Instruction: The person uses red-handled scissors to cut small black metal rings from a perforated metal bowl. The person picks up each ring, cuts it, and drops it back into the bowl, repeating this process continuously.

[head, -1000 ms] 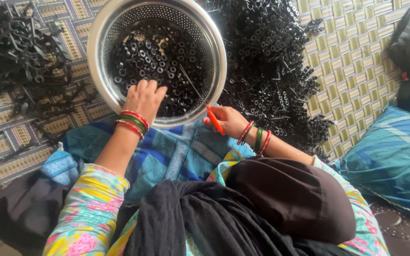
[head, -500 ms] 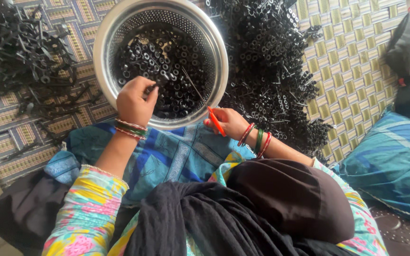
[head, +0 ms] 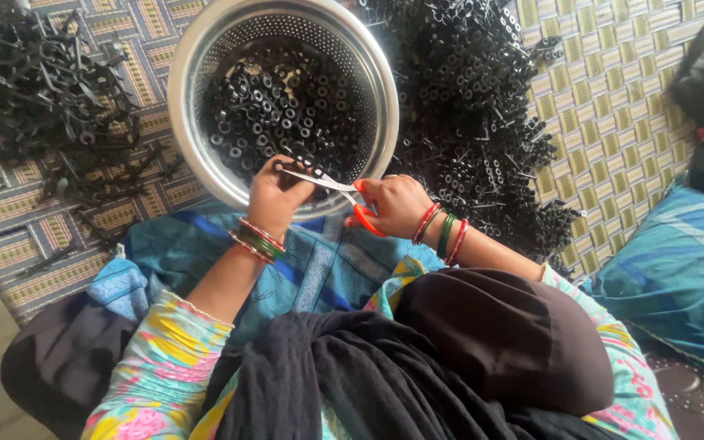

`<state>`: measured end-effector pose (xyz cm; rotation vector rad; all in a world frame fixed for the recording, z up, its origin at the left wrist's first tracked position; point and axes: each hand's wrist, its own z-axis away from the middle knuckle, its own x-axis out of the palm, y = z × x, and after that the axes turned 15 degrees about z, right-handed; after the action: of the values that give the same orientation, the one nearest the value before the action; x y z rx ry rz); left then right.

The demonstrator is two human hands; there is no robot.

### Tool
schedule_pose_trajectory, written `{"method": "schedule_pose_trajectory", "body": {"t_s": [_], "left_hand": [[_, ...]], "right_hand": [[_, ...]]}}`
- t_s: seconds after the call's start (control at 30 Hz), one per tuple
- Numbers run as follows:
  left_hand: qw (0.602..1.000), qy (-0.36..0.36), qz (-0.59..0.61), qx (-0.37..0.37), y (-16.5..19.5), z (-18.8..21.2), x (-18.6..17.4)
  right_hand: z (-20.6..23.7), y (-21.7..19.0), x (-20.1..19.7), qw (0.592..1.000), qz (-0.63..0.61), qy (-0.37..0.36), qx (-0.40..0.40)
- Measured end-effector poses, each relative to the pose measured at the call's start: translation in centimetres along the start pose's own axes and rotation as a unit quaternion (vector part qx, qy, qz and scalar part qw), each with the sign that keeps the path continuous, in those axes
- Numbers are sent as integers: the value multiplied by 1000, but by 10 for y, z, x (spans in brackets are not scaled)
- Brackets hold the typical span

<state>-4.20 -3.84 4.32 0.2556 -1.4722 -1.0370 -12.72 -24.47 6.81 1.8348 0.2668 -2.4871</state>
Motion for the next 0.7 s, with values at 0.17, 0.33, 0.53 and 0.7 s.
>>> {"method": "schedule_pose_trajectory", "body": {"t_s": [0.17,0.33,0.53,0.7], "left_hand": [[998,-3,-4,-55,-1,3,-2],[996,7,39,-78,-2,1,-5],[997,-28,-40,-66,-9,4,-4],[991,-22,-27,-128,-10,6,-4]], "right_hand": [[1,-2,9,999,-21,31,-13],[1,-3,16,997,-38,-62,18],[2,0,13,992,-105,-69,19],[4,-3,17,995,-86,-48,17]]}}
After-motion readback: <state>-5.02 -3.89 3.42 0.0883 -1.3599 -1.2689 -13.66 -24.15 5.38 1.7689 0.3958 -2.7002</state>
